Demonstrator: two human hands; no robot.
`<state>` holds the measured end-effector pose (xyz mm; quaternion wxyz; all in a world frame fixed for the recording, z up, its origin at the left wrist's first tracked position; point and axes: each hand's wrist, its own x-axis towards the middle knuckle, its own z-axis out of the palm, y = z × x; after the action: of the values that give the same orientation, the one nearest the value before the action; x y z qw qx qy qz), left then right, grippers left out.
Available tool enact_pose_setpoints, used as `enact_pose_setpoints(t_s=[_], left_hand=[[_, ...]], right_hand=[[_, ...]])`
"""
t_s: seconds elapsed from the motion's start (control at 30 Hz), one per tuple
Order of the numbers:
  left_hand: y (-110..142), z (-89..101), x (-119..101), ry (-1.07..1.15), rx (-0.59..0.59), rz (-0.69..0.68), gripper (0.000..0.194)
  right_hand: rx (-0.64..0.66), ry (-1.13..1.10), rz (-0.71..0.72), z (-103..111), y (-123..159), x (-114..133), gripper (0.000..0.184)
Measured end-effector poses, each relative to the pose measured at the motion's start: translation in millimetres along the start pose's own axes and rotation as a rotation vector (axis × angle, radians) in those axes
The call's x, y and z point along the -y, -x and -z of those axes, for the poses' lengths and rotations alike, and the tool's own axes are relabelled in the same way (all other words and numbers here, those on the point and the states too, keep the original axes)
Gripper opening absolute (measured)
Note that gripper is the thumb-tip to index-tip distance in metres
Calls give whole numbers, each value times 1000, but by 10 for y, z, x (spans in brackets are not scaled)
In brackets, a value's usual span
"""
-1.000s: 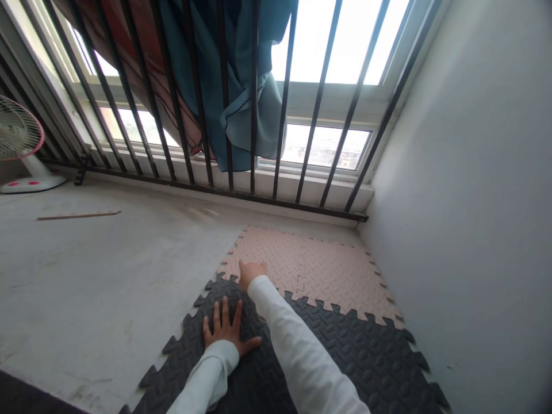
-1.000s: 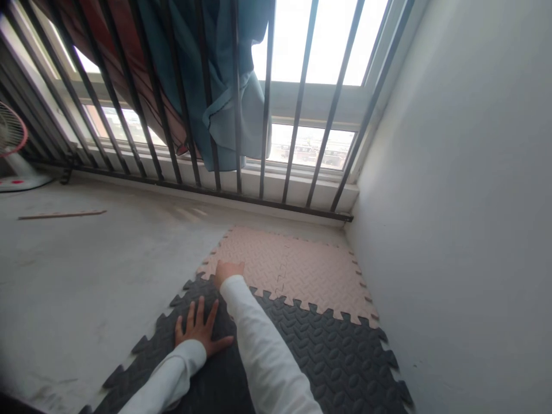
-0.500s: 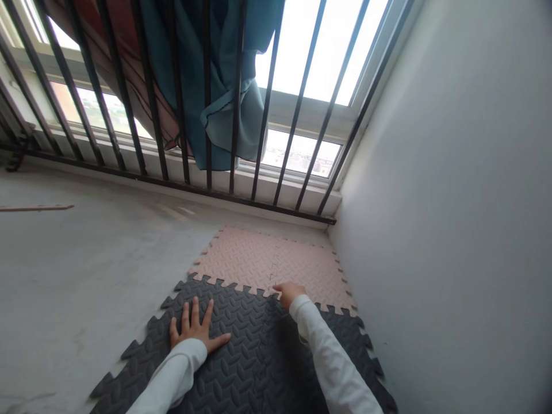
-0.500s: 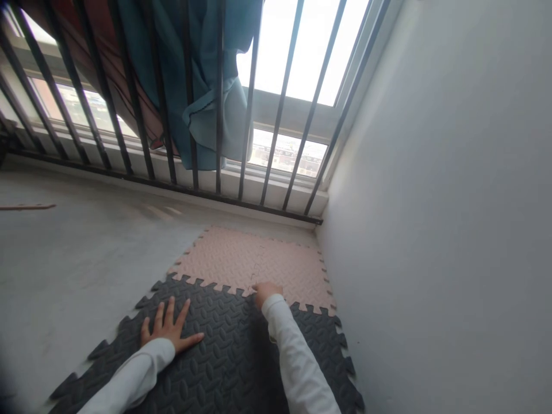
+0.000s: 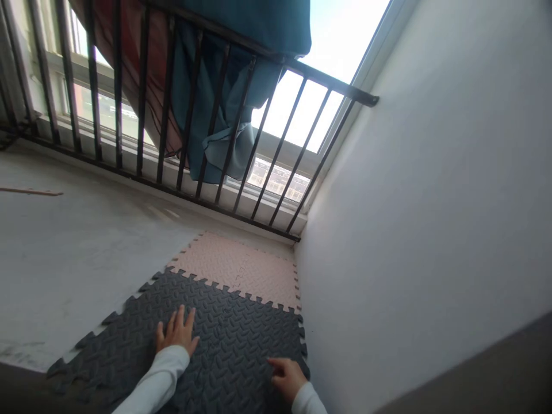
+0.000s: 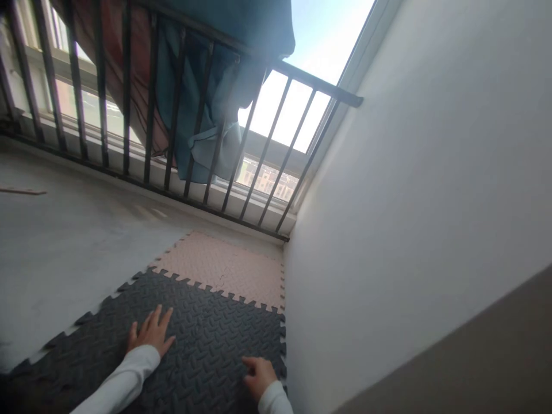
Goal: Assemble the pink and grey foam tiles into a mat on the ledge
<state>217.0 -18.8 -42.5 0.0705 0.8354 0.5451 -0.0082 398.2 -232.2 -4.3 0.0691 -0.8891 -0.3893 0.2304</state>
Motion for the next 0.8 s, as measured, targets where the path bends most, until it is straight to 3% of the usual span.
enact_pose_setpoints(t_s=[0.13,0.23,0.37,0.5,0.63,0.8], left_hand=[[813,-184,-109,223,-82,-108,48],[1167,-356,-13,347,-138,-82,41],[1304,-407,219,444,-133,-82,35],[1345,-261,389,522,-6,-32,29],[1422,-140,426,588,125,48,25],[1507,-108,419,608,147,18,21]], right_hand=[[-22,11,-27,-157,412,-37,47],[-11,97,-50,-279,672,49,45],[-94,143,16,-509,976,249,43],[-183,207,29,-714,1124,557,36],[-247,272,-99,-771,1057,837,45],[-260,288,-204,-687,916,951,49]])
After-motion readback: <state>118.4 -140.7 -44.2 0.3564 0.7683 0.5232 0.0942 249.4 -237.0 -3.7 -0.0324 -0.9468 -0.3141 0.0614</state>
